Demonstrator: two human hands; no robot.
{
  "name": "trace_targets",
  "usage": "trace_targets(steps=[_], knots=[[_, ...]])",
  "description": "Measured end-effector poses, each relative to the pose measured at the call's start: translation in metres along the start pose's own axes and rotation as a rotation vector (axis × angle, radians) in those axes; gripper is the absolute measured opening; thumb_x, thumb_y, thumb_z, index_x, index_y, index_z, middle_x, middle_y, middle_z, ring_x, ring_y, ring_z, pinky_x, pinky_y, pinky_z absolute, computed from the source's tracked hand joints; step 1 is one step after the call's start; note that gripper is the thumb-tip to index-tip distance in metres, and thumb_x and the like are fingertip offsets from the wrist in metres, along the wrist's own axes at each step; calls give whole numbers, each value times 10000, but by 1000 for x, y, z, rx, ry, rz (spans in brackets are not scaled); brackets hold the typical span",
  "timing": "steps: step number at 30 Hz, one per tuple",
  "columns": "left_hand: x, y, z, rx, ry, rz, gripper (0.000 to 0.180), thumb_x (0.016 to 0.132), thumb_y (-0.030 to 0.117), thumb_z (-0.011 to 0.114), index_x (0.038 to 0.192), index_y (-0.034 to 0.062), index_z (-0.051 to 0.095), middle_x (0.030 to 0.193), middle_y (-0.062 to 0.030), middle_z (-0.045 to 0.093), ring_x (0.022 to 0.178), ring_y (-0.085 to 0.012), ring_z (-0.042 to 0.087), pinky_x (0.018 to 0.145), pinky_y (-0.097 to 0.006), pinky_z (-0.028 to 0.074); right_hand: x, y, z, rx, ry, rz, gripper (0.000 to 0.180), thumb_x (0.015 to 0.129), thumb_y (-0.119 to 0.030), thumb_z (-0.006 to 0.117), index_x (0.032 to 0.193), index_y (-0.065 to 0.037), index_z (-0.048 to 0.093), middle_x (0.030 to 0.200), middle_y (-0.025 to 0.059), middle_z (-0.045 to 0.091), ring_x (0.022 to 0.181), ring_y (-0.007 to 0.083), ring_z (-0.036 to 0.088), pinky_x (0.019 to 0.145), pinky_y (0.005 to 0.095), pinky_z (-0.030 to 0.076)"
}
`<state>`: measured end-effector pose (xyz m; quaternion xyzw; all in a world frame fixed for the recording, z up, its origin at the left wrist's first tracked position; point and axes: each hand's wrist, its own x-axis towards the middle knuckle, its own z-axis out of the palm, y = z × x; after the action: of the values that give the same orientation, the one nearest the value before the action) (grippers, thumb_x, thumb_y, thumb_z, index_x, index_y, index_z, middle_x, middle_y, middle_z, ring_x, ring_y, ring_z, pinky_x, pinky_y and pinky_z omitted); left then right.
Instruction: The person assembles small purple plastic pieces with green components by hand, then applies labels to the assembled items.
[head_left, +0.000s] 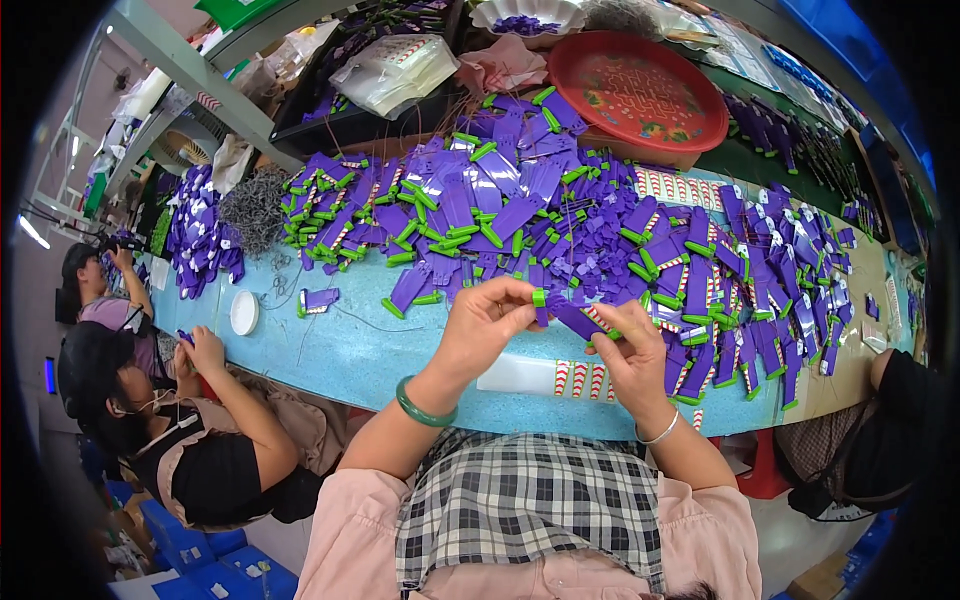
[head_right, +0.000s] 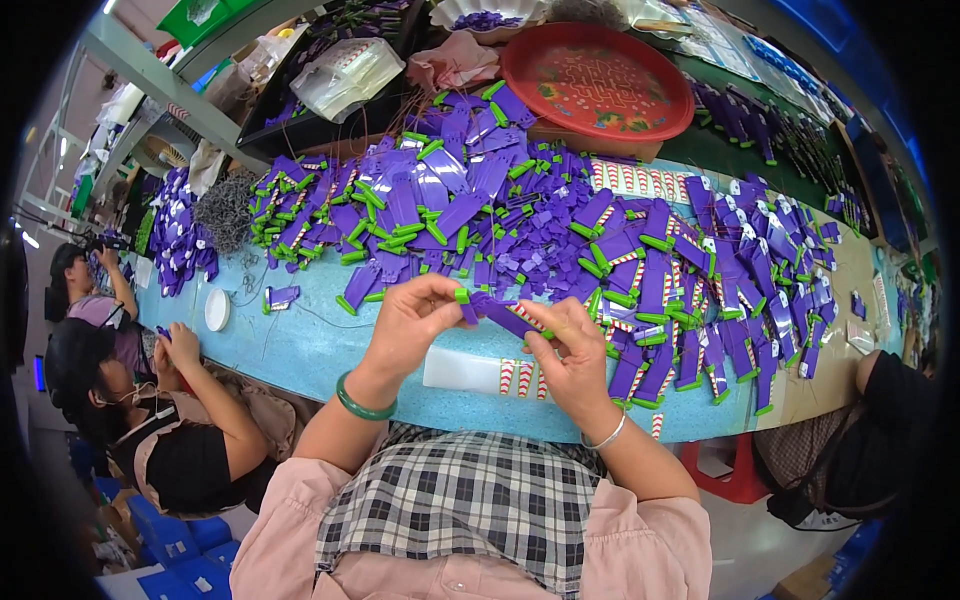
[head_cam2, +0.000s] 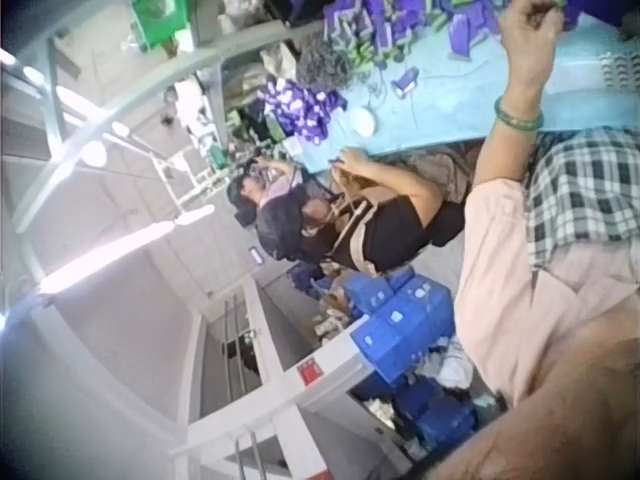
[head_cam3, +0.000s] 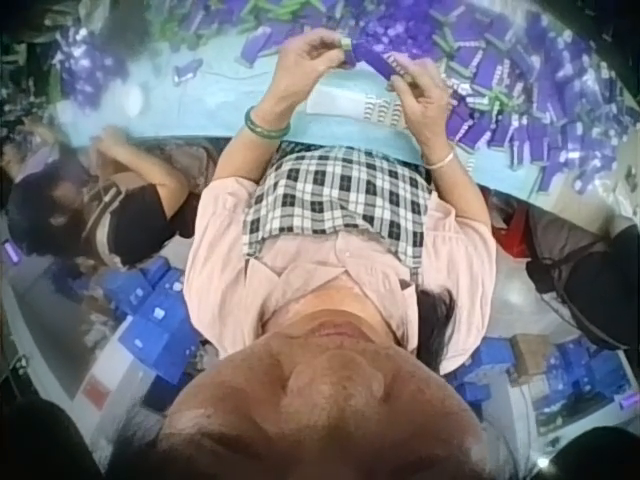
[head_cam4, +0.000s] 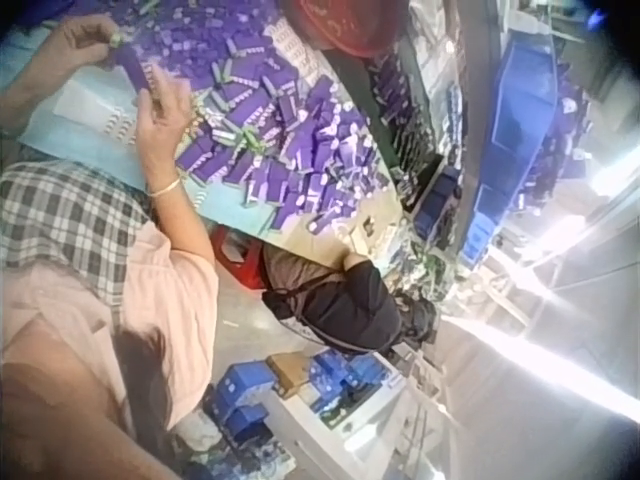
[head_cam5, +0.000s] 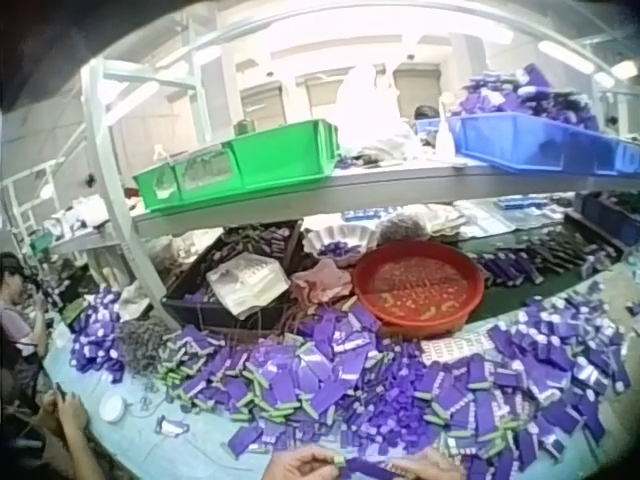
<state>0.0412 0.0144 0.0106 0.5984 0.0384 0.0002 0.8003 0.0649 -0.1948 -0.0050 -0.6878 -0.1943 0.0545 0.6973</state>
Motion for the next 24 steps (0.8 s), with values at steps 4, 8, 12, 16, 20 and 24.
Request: trace_targets(steps=[4, 8, 12, 16, 20, 24], knots=[[-18, -10, 2, 7, 33, 49, 179, 857, -64, 576, 1028, -33, 618, 937, -80, 658, 857, -144, 640, 786, -287, 547, 0, -2, 5, -262, -6, -234, 429, 740, 88, 662, 1114, -123, 672, 758, 27, 503, 661, 115, 498, 552, 242, 420], [-37, -11, 4, -121, 13, 11, 198, 871, -42, 575, 1065, -36, 615, 985, -112, 659, 890, -170, 644, 807, -305, 548, -2, -12, 1, -356, -65, -285, 427, 717, 81, 671, 1084, -137, 693, 694, 17, 488, 618, 126, 463, 531, 250, 378], [-48, -21, -3, -160, -26, -179, 195, 862, -34, 592, 1055, -33, 621, 959, -106, 665, 871, -171, 650, 800, -303, 550, 1, -22, -20, -291, -307, -26, 434, 700, 66, 681, 1076, -151, 702, 664, 18, 468, 602, 142, 444, 539, 275, 375], [-56, -23, 4, 9, -179, -320, 178, 853, -10, 618, 1028, -41, 627, 910, -80, 671, 825, -131, 641, 772, -258, 534, 4, -27, -28, -327, -590, 98, 412, 696, 48, 694, 1052, -159, 708, 672, 45, 501, 609, 164, 490, 568, 296, 402], [-50, -7, 14, 102, -175, -254, 169, 851, 15, 630, 1012, -38, 629, 899, -47, 662, 822, -91, 620, 744, -231, 513, -11, -13, -3, 20, -427, 221, 319, 715, 16, 716, 1020, -68, 679, 718, 57, 552, 687, 155, 574, 609, 279, 446], [-47, 3, 9, -10, -193, -199, 170, 836, 36, 656, 994, -19, 625, 936, -22, 634, 855, -73, 584, 761, -233, 488, -15, -13, 8, 73, -362, 38, 205, 734, -26, 732, 902, -23, 615, 743, 44, 586, 688, 133, 605, 596, 238, 469]])
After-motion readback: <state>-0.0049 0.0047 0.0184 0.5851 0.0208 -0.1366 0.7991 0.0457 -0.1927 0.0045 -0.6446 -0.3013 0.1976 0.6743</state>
